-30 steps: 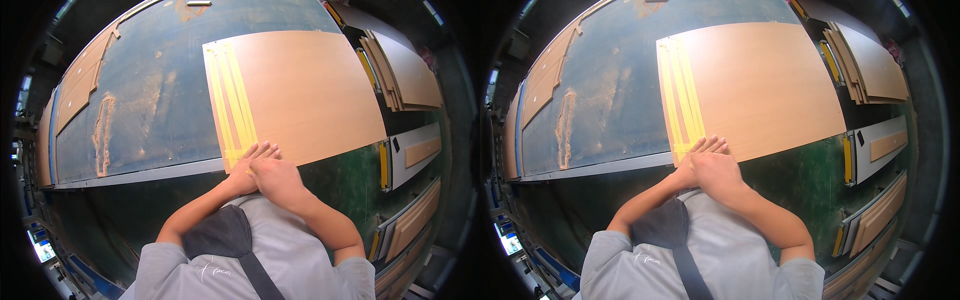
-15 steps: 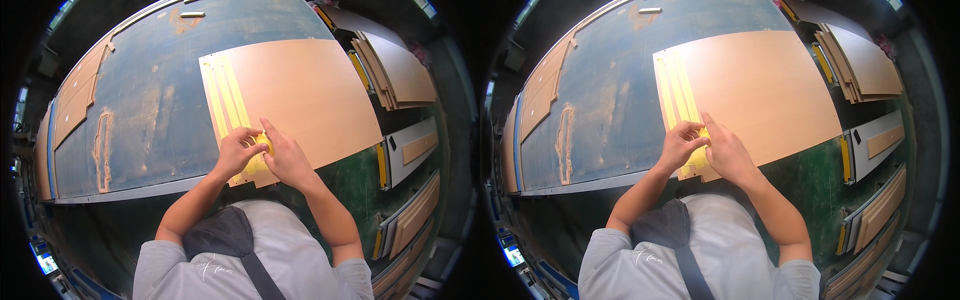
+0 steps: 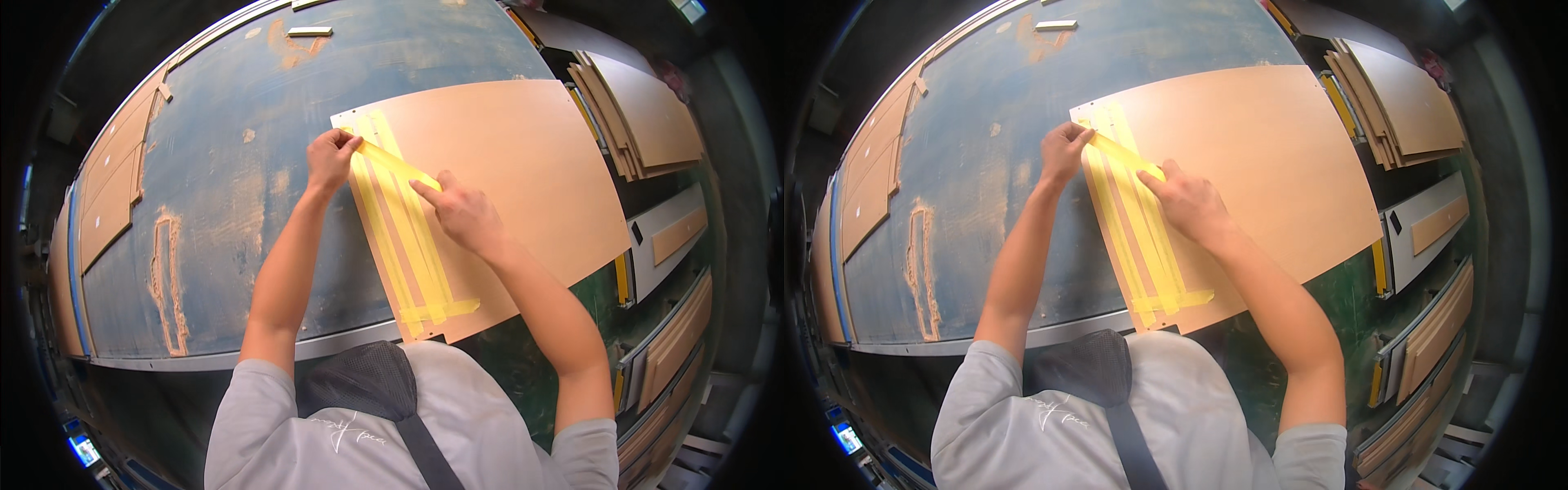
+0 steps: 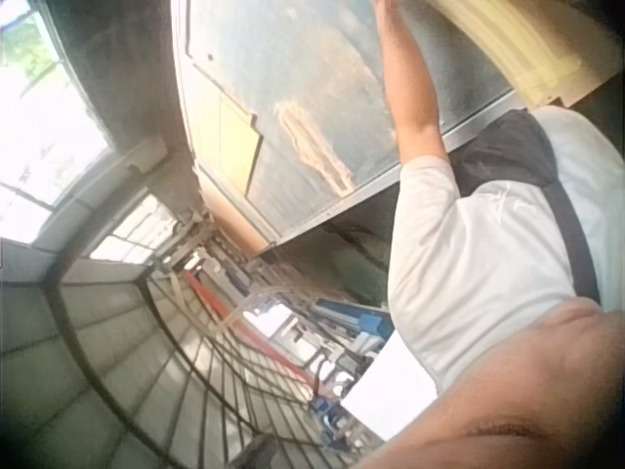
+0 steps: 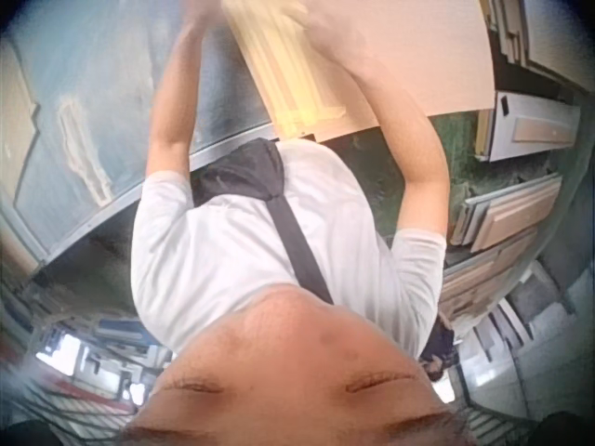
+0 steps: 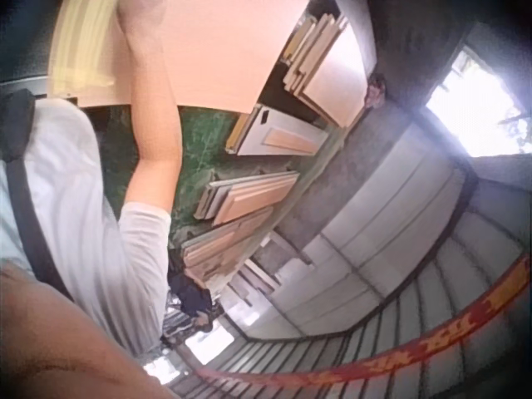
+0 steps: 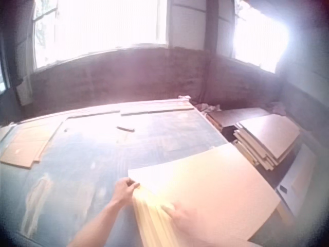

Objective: The person applies strips of yellow tape to a wooden panel on a workbench, then lifts the panel and moves it to a stack of boards.

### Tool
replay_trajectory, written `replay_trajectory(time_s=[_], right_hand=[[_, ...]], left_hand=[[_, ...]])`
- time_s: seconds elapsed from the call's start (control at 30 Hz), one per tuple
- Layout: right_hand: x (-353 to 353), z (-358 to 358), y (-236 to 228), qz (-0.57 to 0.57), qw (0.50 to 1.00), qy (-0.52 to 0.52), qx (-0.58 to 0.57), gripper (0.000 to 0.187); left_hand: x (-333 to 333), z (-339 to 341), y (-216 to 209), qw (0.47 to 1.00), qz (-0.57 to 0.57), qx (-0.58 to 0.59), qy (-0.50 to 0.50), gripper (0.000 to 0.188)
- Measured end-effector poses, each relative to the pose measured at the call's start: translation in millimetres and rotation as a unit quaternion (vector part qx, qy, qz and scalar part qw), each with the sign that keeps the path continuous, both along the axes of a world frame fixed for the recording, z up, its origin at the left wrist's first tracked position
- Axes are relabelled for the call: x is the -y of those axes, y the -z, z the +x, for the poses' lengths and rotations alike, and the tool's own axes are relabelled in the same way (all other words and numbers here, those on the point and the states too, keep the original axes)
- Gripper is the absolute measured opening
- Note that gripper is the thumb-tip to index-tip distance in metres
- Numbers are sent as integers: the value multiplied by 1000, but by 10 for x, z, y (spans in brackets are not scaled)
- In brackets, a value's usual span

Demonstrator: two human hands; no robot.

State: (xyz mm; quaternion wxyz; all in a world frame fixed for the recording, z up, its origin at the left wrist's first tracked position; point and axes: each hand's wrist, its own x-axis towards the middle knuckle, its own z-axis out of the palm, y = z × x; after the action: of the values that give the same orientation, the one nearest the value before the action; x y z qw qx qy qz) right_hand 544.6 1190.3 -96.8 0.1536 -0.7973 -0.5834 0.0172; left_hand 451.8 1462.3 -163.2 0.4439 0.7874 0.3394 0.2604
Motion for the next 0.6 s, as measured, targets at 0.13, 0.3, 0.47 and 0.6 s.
replay_trajectory(time_s=[0.13, 0.3, 0.47, 0.6], right_hand=[[-500, 500, 65, -88, 984, -21, 151, 43], [-1016, 944, 189, -120, 962, -50, 242, 16], [-1343, 1046, 197, -241, 946, -56, 208, 15], [-1481, 1024, 151, -270, 944, -32, 187, 19]], left_hand=[[-584, 154, 334, 993, 95, -55, -32, 24], [-661, 261, 532, 973, 172, -151, -27, 22], [-616, 131, 627, 951, 303, -56, 3, 59], [-727, -153, 543, 899, 329, -237, 168, 67]])
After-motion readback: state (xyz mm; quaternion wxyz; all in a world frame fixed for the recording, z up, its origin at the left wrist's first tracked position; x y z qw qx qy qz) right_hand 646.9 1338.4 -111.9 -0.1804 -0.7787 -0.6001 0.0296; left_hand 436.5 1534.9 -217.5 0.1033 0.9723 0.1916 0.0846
